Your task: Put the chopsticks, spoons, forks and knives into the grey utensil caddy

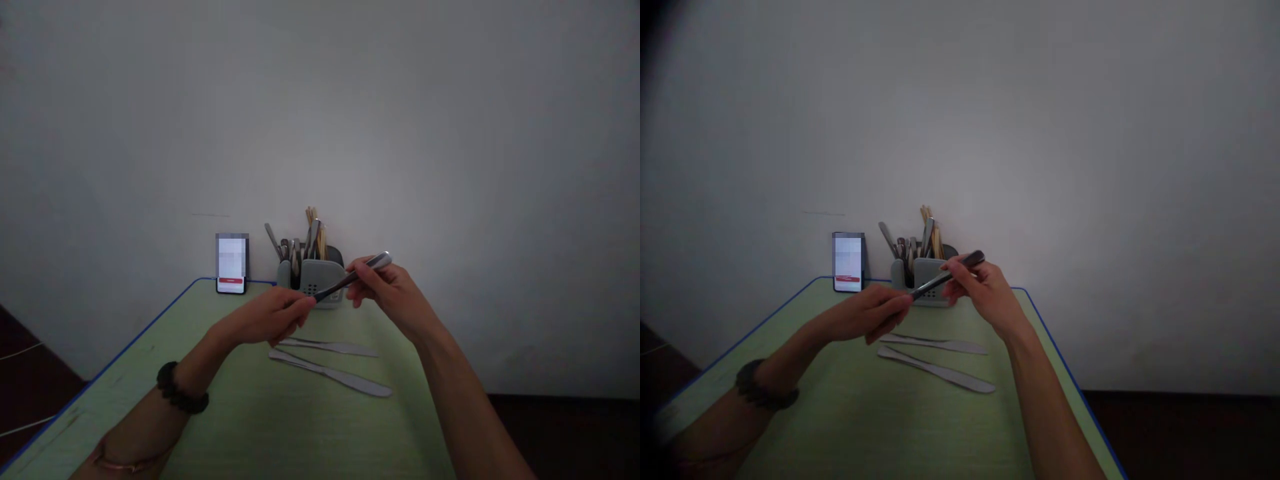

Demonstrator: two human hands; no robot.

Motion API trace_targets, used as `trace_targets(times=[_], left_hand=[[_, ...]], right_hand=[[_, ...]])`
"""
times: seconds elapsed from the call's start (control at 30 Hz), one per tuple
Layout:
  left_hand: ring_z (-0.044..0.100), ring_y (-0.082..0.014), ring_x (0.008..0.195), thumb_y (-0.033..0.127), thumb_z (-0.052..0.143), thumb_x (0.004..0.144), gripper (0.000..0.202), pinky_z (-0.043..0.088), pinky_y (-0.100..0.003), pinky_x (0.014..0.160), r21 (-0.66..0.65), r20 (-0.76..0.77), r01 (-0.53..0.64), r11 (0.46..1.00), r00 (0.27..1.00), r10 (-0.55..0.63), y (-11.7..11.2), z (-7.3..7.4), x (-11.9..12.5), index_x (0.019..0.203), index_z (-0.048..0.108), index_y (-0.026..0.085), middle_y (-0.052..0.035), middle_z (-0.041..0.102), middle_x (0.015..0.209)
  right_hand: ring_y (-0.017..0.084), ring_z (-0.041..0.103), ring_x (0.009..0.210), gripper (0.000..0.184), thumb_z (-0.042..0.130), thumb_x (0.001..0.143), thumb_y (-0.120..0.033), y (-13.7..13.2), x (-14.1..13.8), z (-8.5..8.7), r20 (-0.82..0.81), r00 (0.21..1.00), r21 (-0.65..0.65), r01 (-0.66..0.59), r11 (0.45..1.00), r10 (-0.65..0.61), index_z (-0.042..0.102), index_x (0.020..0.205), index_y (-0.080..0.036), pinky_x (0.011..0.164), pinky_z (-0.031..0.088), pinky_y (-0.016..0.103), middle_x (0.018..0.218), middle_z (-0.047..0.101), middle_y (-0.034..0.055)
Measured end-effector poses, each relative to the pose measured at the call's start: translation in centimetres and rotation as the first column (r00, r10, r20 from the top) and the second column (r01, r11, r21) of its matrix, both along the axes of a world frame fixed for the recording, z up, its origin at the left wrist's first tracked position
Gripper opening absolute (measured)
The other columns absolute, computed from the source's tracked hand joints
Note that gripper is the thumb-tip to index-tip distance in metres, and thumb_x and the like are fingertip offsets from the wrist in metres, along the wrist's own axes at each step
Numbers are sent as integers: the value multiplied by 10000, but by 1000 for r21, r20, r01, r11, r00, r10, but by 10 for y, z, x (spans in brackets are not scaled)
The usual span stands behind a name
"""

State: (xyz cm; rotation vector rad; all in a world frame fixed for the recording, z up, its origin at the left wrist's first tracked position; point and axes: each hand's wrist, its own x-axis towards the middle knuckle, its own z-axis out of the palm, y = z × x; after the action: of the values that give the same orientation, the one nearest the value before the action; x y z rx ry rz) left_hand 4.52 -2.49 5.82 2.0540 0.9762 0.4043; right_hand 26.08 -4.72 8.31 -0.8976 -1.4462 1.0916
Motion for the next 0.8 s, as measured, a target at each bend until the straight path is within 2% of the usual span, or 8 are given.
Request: trace_targets(times=[0.17,0.3,0.4,0.5,0.63,0.8], left_hand=[[293,-79,473,649,260,858,550,242,-209,446,124,7,-56,991,998,55,7,-4,-3,581,346,182,48,323,538],[253,-83,478,645,289,849,536,191,-231,450,215,-49,-108,971,991,122,8,-5,-5,574,323,186,45,276,541],[261,-86,467,649,327,830,535,185,-238,450,235,-92,-125,964,984,150,9,-4,-5,563,346,185,41,291,527],[263,-87,458,661,287,837,557,197,-241,448,229,-90,-143,963,982,167,8,-4,-5,544,319,188,39,290,517],[292,-90,430,660,298,838,580,189,-249,445,303,-126,-145,942,974,190,8,0,-6,510,348,184,37,308,478],[346,-96,419,654,292,851,605,199,-249,452,395,-181,-125,910,961,210,7,4,-6,525,448,168,24,384,457]], right_hand=[[77,527,453,279,618,789,-423,-4,-1,5,124,992,26,-16,1000,13,649,850,-152,451,440,208,533,587,-34],[92,567,491,319,618,780,-441,-5,1,7,162,984,-12,-76,997,77,678,894,-149,464,464,220,601,630,-10],[90,576,488,339,631,769,-441,-6,4,9,164,981,-42,-99,994,105,688,921,-143,456,468,219,642,646,-2],[76,556,450,324,640,770,-424,-7,7,10,193,977,-58,-83,995,93,697,908,-137,439,452,208,606,630,-14],[76,547,418,374,621,767,-473,-7,6,10,194,977,-77,-73,994,87,701,892,-130,404,438,206,592,616,-16],[51,432,307,353,576,805,-461,-8,4,9,292,956,-69,-7,998,27,701,862,-135,336,328,175,408,501,-66]])
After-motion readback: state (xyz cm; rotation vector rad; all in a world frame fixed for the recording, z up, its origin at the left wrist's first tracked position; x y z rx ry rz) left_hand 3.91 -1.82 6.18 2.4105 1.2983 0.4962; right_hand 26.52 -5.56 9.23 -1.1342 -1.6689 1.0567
